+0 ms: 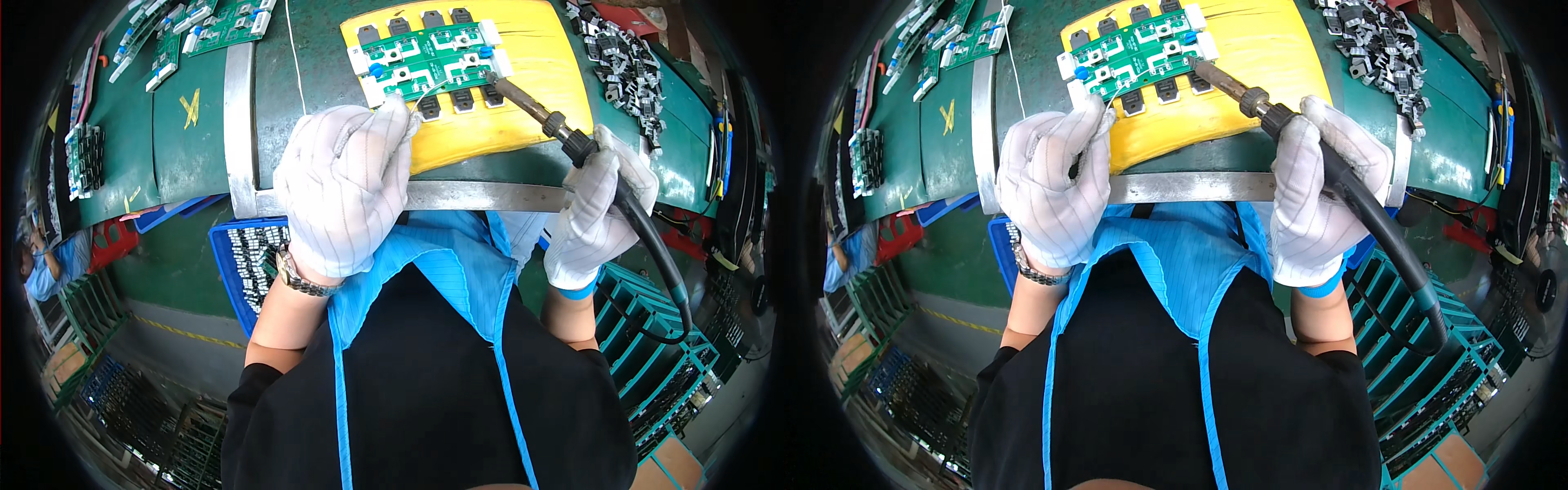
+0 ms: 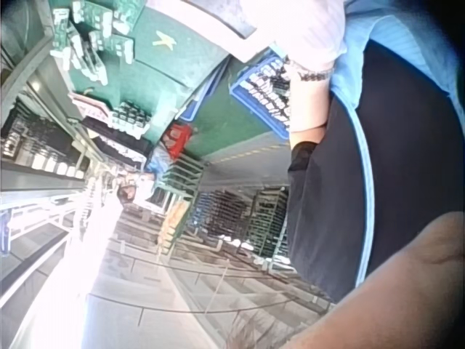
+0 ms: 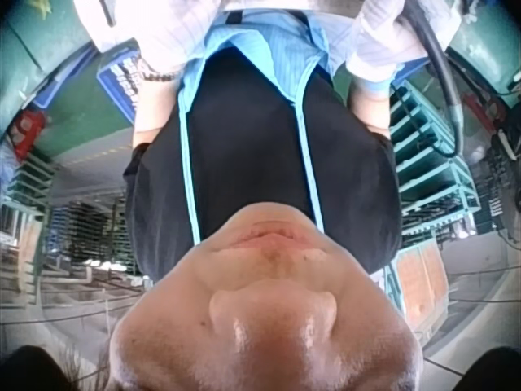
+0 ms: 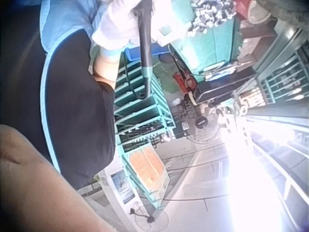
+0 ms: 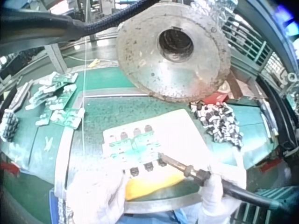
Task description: The person solders electronic components onto a printed circuit board at a workbench. This is done using a soldering iron and solder wire.
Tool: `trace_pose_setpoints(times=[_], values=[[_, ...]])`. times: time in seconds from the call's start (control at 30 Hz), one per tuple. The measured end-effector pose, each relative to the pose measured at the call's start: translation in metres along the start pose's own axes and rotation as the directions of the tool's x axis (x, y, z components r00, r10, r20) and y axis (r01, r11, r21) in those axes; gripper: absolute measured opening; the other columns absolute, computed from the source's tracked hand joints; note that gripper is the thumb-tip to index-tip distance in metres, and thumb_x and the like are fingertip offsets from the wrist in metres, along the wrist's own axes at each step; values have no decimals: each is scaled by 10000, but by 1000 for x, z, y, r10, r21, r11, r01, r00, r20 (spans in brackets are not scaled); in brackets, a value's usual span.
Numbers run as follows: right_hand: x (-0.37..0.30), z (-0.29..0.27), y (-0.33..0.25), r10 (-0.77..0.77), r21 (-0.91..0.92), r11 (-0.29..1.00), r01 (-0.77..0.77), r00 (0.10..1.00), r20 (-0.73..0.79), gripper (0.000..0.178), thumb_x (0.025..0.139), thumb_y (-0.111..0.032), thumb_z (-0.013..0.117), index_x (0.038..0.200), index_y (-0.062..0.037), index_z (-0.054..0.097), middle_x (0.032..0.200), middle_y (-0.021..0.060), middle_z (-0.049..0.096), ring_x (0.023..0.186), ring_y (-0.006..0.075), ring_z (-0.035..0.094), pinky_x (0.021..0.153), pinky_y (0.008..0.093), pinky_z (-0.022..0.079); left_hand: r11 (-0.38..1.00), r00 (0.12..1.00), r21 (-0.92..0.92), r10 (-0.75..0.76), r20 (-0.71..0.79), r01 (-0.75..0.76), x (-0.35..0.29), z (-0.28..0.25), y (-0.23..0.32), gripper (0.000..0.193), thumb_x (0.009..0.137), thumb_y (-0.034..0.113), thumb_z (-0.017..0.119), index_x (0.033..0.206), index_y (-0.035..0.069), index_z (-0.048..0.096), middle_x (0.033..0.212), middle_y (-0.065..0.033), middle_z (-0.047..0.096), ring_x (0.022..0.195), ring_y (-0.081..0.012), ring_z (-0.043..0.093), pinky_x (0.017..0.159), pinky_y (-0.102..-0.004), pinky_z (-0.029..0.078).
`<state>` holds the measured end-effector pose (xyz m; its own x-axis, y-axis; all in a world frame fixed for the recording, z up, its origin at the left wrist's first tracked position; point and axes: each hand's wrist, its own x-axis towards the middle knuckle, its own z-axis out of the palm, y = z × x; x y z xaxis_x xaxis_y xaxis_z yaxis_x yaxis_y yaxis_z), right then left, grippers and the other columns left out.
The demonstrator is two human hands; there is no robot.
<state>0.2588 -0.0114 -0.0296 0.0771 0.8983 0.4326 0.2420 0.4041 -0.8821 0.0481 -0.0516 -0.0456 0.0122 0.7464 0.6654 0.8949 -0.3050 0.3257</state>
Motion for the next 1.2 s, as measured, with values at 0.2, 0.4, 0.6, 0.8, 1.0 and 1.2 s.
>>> trace_pose_setpoints(times=[0.2,0.4,0.6,0.8,1.0,1.2], values=[[0,1,4,-11,-74,997,10,1000,-20,204,914,-69,611,1082,39,574,990,113,615,602,71,565,572,204,476,1000,999,13,22,26,-22,1,-1,1,337,682,35,759,1006,68,673,805,-56,612,723,-225,608,641,-332,505],[-1,2,3,49,-70,996,-51,998,-26,199,921,-67,598,1090,33,565,1011,113,612,613,70,568,584,200,478,998,998,11,63,8,-63,1,3,-1,339,690,39,763,1015,51,668,805,-53,607,715,-215,603,619,-326,499],[0,2,3,45,-72,996,-46,999,-12,193,921,-57,594,1087,37,563,1007,113,612,607,70,564,577,202,475,995,995,42,90,45,-92,2,1,0,345,696,41,765,1026,51,666,830,-49,609,713,-207,603,614,-316,496],[0,1,4,46,-78,996,-49,998,-43,198,924,-77,595,1081,41,568,952,113,621,593,74,561,567,205,470,999,999,-31,-5,37,7,2,-9,8,346,692,-3,752,1015,101,684,942,-25,671,831,-209,620,730,-312,504],[2,4,6,-28,-90,996,17,992,-121,230,978,-203,533,1033,12,593,930,88,611,546,34,468,476,163,364,985,964,-43,175,200,-170,2,-1,9,288,754,109,722,1028,133,636,1128,-4,668,893,-208,605,777,-350,463],[0,1,8,-19,-81,997,12,996,-83,221,978,-203,532,1031,5,585,962,110,610,528,31,437,455,156,345,987,956,20,147,254,-158,4,0,11,315,753,130,731,1047,141,619,1184,54,657,920,-213,584,765,-312,427]])
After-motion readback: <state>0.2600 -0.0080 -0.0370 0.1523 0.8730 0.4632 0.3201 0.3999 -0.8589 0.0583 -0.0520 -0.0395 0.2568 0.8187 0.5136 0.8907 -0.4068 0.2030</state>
